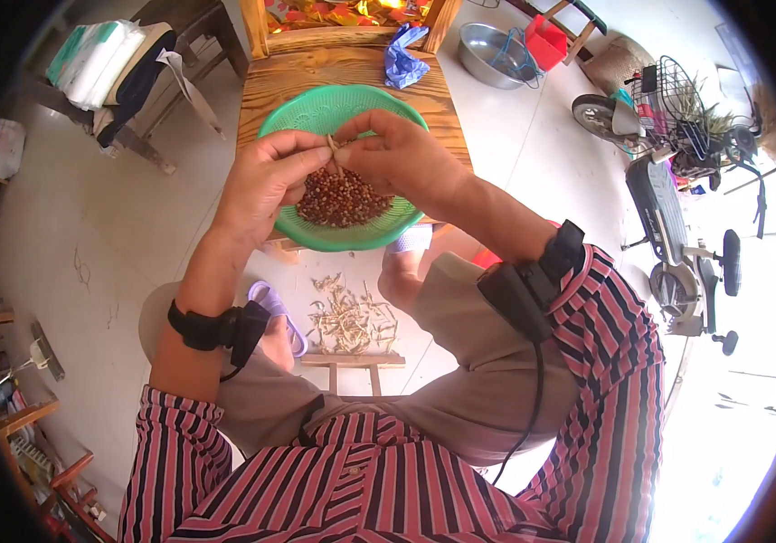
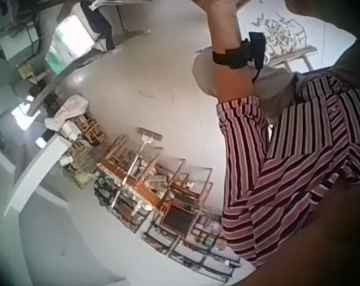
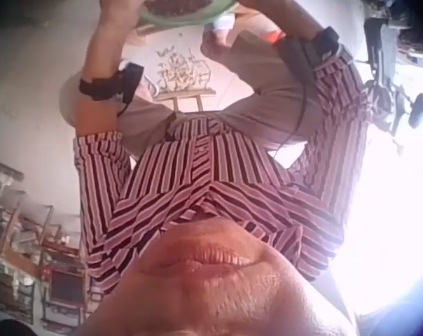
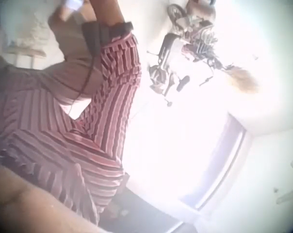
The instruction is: The recorder is seated and manually sorting through a green plastic basket of small seeds or beans, picking out specific items or debris.
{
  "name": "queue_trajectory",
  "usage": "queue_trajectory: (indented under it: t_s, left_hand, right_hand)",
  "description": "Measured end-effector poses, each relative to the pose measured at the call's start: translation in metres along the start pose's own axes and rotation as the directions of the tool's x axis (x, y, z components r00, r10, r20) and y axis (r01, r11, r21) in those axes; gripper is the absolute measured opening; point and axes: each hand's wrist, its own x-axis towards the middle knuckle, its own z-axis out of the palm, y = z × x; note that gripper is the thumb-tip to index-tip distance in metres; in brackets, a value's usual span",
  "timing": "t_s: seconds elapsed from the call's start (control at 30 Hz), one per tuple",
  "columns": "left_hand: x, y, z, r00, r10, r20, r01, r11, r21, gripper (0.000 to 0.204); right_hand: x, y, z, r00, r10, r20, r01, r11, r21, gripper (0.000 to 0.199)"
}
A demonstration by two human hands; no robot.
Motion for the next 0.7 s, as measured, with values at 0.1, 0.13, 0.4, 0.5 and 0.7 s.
queue_trajectory:
  t_s: [0.1,0.13,0.4,0.5,0.7]
  left_hand:
    - [-0.002,0.001,0.0,1.0,0.023,0.002,-0.023,1.0,0.02,0.013]
    - [-0.001,0.001,0.001,0.999,0.044,0.006,-0.044,0.999,0.032,0.013]
    - [0.001,-0.004,0.002,0.988,0.146,0.04,-0.15,0.979,0.14,0.012]
    - [0.002,-0.007,0.007,0.99,0.143,-0.012,-0.14,0.981,0.132,0.01]
    - [0.007,-0.014,0.011,0.991,0.07,-0.115,-0.067,0.997,0.028,0.006]
  right_hand:
    - [0.0,-0.001,0.001,1.0,0.022,0.021,-0.023,0.999,0.035,0.032]
    - [-0.001,-0.002,0.001,0.999,0.03,0.015,-0.031,0.998,0.061,0.03]
    - [-0.001,0.003,-0.005,0.995,0.078,0.064,-0.087,0.983,0.163,0.024]
    - [-0.001,0.003,-0.003,0.998,0.064,0.022,-0.065,0.996,0.053,0.026]
    - [0.002,0.007,0.007,0.987,-0.079,-0.14,0.032,0.951,-0.306,0.025]
